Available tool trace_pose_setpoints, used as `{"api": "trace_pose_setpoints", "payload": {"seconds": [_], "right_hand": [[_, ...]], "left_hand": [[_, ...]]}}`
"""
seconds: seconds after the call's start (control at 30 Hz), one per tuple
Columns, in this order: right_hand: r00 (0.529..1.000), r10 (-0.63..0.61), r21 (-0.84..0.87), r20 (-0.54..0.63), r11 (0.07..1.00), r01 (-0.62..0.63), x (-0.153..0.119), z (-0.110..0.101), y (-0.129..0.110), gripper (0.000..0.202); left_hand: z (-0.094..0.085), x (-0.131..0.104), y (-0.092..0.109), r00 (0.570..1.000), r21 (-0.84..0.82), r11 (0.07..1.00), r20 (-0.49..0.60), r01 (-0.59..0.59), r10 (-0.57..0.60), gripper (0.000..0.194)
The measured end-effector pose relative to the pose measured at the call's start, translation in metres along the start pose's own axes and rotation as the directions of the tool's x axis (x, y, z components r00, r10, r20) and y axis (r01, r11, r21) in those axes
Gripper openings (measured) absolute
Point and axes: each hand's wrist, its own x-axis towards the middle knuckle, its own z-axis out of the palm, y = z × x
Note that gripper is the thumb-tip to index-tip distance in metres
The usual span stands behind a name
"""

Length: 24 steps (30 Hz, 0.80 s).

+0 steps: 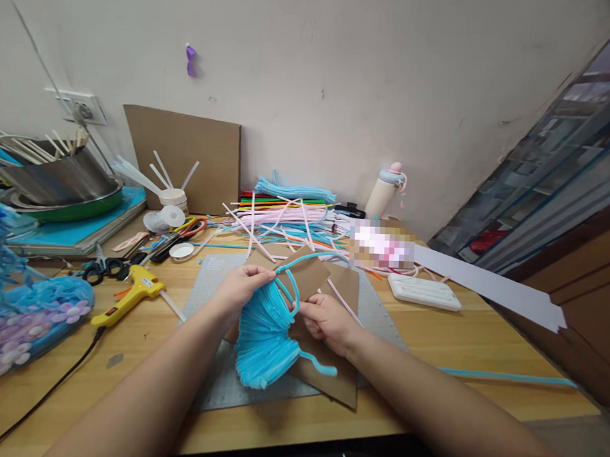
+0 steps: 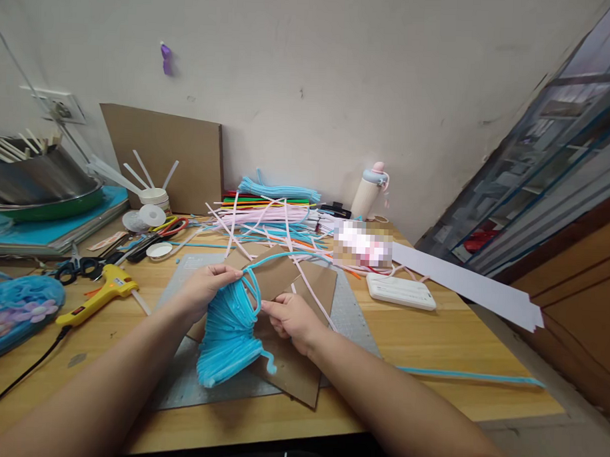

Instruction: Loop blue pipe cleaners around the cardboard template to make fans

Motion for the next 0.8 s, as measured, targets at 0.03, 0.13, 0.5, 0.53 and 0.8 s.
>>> {"api": "trace_pose_setpoints", "payload": {"seconds": [0.03,0.13,0.5,0.53,0.8], "right_hand": [[1.0,-0.019,0.005,-0.023,1.0,0.019,0.0,0.001,0.001,0.04],[0.999,-0.028,-0.01,-0.035,1.0,0.028,-0.001,0.001,0.0,0.039],[0.98,-0.042,-0.158,0.196,0.985,0.074,-0.016,-0.005,-0.02,0.03],[0.984,-0.078,-0.192,0.163,0.975,0.109,-0.016,-0.004,-0.019,0.03],[0.978,-0.198,-0.28,0.073,0.937,0.21,-0.012,-0.004,-0.009,0.031]], "left_hand": [[0.0,0.0,0.0,1.0,-0.012,1.0,0.003,0.005,-0.005,0.028],[0.0,0.0,0.0,1.0,-0.039,0.999,0.018,0.01,-0.01,0.027],[-0.007,-0.005,0.008,0.986,-0.116,0.993,0.169,0.021,-0.001,0.024],[-0.007,-0.004,0.008,0.986,-0.121,0.992,0.169,0.021,-0.001,0.023],[-0.003,-0.006,0.008,0.974,-0.172,0.982,0.224,0.079,-0.039,0.018]]}}
